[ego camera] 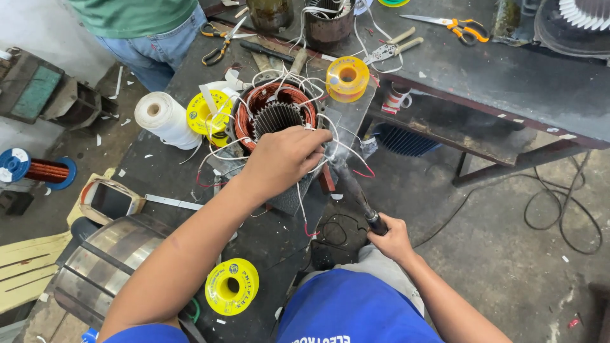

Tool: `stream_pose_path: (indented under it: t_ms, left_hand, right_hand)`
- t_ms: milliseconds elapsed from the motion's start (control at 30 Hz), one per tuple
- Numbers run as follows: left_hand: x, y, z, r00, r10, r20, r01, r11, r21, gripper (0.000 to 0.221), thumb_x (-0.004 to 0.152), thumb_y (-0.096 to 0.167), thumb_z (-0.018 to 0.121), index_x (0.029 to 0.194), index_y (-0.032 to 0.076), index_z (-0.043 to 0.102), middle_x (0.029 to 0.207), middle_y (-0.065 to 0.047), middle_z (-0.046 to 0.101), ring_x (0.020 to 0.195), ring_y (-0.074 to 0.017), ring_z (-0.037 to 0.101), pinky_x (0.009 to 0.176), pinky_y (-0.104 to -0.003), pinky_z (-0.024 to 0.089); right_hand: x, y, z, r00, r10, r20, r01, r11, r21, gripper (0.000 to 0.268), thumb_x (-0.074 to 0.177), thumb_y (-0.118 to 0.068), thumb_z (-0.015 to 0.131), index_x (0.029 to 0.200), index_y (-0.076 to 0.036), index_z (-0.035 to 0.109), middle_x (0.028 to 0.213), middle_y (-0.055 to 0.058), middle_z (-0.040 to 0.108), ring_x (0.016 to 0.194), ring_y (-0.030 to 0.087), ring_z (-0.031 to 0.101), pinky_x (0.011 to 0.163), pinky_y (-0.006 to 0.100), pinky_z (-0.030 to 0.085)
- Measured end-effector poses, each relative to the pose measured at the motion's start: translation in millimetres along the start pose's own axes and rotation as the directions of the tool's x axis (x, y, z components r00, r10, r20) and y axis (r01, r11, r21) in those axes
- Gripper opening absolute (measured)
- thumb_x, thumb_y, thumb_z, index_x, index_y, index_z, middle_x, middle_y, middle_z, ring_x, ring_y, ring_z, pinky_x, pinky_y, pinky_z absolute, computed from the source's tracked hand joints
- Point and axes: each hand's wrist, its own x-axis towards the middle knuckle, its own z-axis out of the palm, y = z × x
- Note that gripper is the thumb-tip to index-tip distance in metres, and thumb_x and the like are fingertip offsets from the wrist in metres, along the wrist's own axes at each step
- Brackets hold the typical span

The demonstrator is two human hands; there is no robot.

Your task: Finalizing electrical connections on a motor stator by soldering wires

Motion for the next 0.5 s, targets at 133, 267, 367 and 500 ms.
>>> stream_pose_path:
  t_ms: [133,267,367,500]
  left_hand:
    - [1.0,-0.6,0.6,1.000,-0.008,0.005,0.008,1.000,-0.002,0.031,0.085,0.014,0.072,0.113,0.017,0.060,0.084,0.005,0.070,0.086,-0.0189,0.069,0.065,-0.034,0.058]
    - [2.6,0.1,1.0,1.000,-0.019,-0.007,0.019,1.000,0.020,0.028,0.086,0.016,0.072,0.111,0.017,0.059,0.083,0.004,0.069,0.084,-0.0188,0.069,0.064,-0.034,0.058]
    - [5.4,2.6,1.1,1.000,-0.025,-0.010,0.026,0.999,0.026,0.024,0.087,0.017,0.070,0.108,0.018,0.057,0.081,0.005,0.068,0.084,-0.0181,0.068,0.063,-0.034,0.058]
    - [6.5,1.9,4.3,1.000,-0.023,0.005,0.023,0.999,0.033,0.025,0.088,0.018,0.069,0.109,0.020,0.056,0.081,0.006,0.067,0.083,-0.0174,0.068,0.062,-0.034,0.058]
  right_hand:
    - [-1.0,1.3,-1.0,1.000,-0.002,0.001,0.002,1.000,-0.002,0.017,0.057,-0.009,0.076,0.059,-0.011,0.059,0.047,0.011,0.055,0.047,0.018,0.055,0.050,0.032,0.042]
    - [-0.3,-7.4,-3.0,1.000,0.003,0.007,-0.003,1.000,-0.016,0.017,0.058,-0.009,0.076,0.061,-0.010,0.060,0.050,0.013,0.056,0.049,0.021,0.057,0.051,0.033,0.043]
    - [1.2,-17.0,-6.5,1.000,0.018,0.020,-0.018,1.000,-0.006,0.015,0.059,-0.009,0.076,0.062,-0.009,0.061,0.049,0.013,0.058,0.049,0.021,0.057,0.051,0.034,0.043]
    - [1.3,-10.1,-5.3,0.999,0.032,0.037,-0.032,0.999,0.003,0.014,0.056,-0.007,0.074,0.060,-0.011,0.061,0.045,0.008,0.055,0.048,0.015,0.053,0.050,0.030,0.041]
